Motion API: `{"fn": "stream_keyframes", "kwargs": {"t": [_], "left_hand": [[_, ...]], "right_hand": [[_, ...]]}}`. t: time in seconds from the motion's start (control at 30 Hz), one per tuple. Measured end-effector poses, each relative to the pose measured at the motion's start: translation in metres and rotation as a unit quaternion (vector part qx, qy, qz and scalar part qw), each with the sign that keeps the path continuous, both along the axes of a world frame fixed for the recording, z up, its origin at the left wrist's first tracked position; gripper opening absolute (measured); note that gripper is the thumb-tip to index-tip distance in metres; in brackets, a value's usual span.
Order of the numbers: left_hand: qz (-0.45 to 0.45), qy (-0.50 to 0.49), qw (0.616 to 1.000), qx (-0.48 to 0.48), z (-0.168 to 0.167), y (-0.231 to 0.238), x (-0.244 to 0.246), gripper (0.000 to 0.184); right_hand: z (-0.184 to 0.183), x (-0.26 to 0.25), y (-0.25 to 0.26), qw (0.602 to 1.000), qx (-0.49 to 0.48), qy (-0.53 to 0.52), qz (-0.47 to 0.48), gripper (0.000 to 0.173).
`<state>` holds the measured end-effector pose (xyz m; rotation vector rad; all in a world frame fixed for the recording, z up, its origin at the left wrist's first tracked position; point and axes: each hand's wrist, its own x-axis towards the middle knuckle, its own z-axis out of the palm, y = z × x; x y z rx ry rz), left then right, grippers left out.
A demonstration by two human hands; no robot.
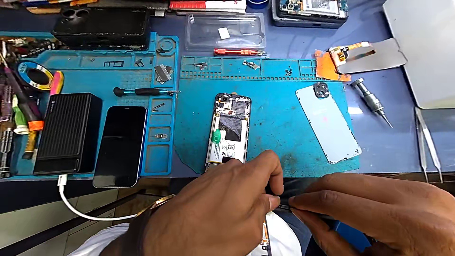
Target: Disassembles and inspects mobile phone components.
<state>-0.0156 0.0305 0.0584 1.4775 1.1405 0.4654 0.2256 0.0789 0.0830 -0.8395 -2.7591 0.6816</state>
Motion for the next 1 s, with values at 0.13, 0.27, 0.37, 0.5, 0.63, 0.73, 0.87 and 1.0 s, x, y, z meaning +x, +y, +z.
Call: {"fn": "stream_keyframes", "kwargs": {"t": [0.13, 0.27, 0.37, 0.5, 0.63, 0.73, 0.87, 1.0], "left_hand": [[-0.006, -0.001, 1.000, -0.002, -0.0004, 0.0004, 0.0009, 0.007], [-0.009, 0.011, 1.000, 0.005, -0.0005, -0.0008, 0.0015, 0.007], [-0.009, 0.010, 1.000, 0.006, -0.0009, -0.0007, 0.0015, 0.007], [-0.008, 0.012, 1.000, 0.014, -0.0014, -0.0007, 0.0025, 0.007], [-0.010, 0.021, 1.000, 0.016, -0.0012, -0.0013, 0.0053, 0.008], [-0.012, 0.023, 1.000, 0.010, 0.0004, -0.0004, 0.0057, 0.008], [-0.013, 0.018, 1.000, 0.007, 0.0014, 0.0000, 0.0063, 0.007], [-0.018, 0.019, 1.000, 0.005, 0.0016, 0.0015, 0.0070, 0.007]], "right_hand": [[-0.0004, -0.0008, 0.0013, 1.000, 0.017, -0.007, 0.022, 0.018], [-0.0003, -0.0024, -0.0006, 0.999, 0.033, -0.019, 0.024, 0.019], [-0.0013, -0.0033, -0.0032, 0.999, 0.046, -0.021, 0.020, 0.018], [-0.0020, -0.0029, -0.0053, 0.998, 0.046, -0.024, 0.019, 0.018], [-0.0019, -0.0015, -0.0029, 0.999, 0.037, -0.023, 0.023, 0.019], [-0.0021, -0.0025, -0.0016, 0.999, 0.039, -0.024, 0.028, 0.020], [-0.0031, -0.0033, -0.0016, 0.998, 0.044, -0.023, 0.029, 0.020], [-0.0032, -0.0035, -0.0027, 0.998, 0.055, -0.032, 0.024, 0.021]]}}
